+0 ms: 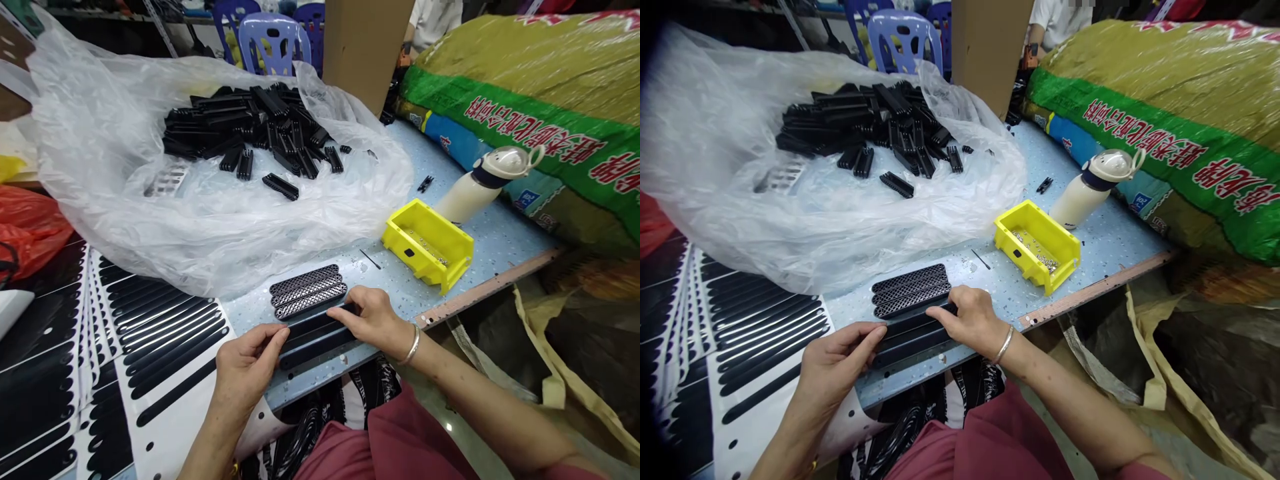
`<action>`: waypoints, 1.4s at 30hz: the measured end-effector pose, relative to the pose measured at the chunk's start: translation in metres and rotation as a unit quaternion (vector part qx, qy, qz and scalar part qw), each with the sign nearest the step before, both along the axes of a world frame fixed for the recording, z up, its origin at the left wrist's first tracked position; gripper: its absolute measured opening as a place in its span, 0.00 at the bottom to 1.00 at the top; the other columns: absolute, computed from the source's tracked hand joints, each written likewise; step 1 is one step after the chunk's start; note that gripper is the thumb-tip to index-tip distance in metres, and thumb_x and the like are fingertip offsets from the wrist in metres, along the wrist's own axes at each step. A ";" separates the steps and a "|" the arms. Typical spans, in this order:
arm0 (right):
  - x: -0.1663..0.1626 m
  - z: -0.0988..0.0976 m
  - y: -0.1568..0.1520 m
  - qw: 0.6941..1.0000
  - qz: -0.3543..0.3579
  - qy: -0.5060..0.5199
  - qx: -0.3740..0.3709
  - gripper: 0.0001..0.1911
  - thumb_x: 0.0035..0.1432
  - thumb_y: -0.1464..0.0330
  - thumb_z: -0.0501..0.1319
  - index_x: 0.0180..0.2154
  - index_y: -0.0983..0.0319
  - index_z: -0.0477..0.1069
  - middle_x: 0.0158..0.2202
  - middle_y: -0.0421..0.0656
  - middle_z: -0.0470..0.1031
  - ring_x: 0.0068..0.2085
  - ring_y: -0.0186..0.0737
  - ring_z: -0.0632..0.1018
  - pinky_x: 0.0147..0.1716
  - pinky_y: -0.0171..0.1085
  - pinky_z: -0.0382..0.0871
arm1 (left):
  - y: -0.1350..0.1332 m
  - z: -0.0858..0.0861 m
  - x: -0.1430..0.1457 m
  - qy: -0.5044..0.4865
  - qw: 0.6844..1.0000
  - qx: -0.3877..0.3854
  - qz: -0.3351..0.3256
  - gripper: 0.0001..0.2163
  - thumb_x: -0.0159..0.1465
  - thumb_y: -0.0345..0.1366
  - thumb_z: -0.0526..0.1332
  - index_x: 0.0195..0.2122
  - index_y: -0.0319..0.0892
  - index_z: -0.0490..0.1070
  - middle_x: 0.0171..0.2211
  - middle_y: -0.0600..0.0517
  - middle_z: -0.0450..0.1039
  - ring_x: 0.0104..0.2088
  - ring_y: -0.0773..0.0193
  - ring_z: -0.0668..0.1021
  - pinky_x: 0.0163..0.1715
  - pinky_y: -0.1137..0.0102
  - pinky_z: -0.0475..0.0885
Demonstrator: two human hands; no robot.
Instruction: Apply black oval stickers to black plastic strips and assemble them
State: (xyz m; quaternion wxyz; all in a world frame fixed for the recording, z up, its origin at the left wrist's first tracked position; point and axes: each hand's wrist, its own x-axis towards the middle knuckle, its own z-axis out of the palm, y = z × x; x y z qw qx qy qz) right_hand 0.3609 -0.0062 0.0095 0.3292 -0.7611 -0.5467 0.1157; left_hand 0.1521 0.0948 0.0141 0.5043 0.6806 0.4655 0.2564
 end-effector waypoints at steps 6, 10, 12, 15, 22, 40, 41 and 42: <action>0.005 -0.010 -0.004 0.999 -0.004 0.025 0.029 0.20 0.63 0.65 0.55 0.19 0.60 0.61 0.18 0.39 0.66 0.21 0.32 0.67 0.24 0.33 0.57 | 0.002 -0.003 0.000 0.009 1.000 -0.006 0.005 0.11 0.52 0.45 0.68 0.27 0.42 0.81 0.19 0.54 0.76 0.16 0.68 0.73 0.14 0.76 0.67; 0.013 -0.003 -0.007 0.992 -0.006 0.123 0.012 0.21 0.64 0.65 0.52 0.18 0.60 0.60 0.16 0.39 0.66 0.20 0.33 0.68 0.23 0.33 0.60 | 0.002 -0.003 -0.003 0.042 0.999 0.012 -0.011 0.13 0.54 0.47 0.65 0.30 0.42 0.81 0.20 0.54 0.77 0.17 0.66 0.74 0.16 0.74 0.68; 0.014 0.001 -0.007 0.982 0.005 0.186 -0.003 0.20 0.65 0.64 0.52 0.21 0.62 0.66 0.18 0.39 0.70 0.22 0.34 0.72 0.24 0.32 0.64 | 0.001 -0.002 -0.004 0.065 0.996 0.058 -0.023 0.13 0.56 0.46 0.64 0.31 0.43 0.81 0.22 0.53 0.79 0.20 0.64 0.77 0.21 0.72 0.71; 0.011 0.005 -0.005 0.985 0.012 0.170 0.000 0.15 0.62 0.65 0.56 0.27 0.63 0.74 0.22 0.40 0.75 0.25 0.36 0.75 0.28 0.33 0.67 | -0.003 0.002 -0.001 0.111 0.978 0.170 -0.042 0.13 0.61 0.46 0.60 0.32 0.44 0.81 0.29 0.51 0.81 0.30 0.61 0.81 0.32 0.70 0.73; 0.001 -0.001 -0.004 0.994 0.050 0.087 0.030 0.09 0.57 0.69 0.61 0.27 0.62 0.78 0.24 0.41 0.77 0.26 0.36 0.75 0.28 0.33 0.65 | -0.018 0.017 0.028 0.357 0.885 0.297 -0.037 0.25 0.56 0.62 0.58 0.26 0.42 0.75 0.25 0.46 0.76 0.28 0.54 0.78 0.26 0.68 0.64; 0.001 -0.004 -0.009 0.993 0.056 0.096 0.043 0.13 0.59 0.67 0.58 0.24 0.62 0.74 0.24 0.42 0.76 0.26 0.35 0.75 0.28 0.33 0.65 | -0.005 0.005 0.014 0.232 0.953 0.191 -0.029 0.15 0.58 0.50 0.62 0.25 0.45 0.77 0.23 0.53 0.73 0.25 0.64 0.74 0.28 0.71 0.65; 0.001 -0.005 -0.009 0.993 0.055 0.100 0.045 0.13 0.59 0.67 0.59 0.24 0.62 0.74 0.24 0.41 0.76 0.26 0.35 0.75 0.28 0.33 0.65 | -0.003 0.005 0.010 0.218 0.958 0.187 -0.022 0.15 0.57 0.50 0.62 0.25 0.45 0.78 0.21 0.54 0.73 0.25 0.64 0.74 0.28 0.71 0.65; 0.002 -0.006 -0.009 0.992 0.053 0.102 0.047 0.13 0.59 0.67 0.58 0.23 0.62 0.74 0.23 0.41 0.76 0.26 0.35 0.75 0.28 0.33 0.65 | -0.002 0.005 0.006 0.208 0.961 0.184 -0.015 0.14 0.57 0.50 0.63 0.26 0.45 0.79 0.20 0.54 0.73 0.24 0.64 0.74 0.27 0.71 0.65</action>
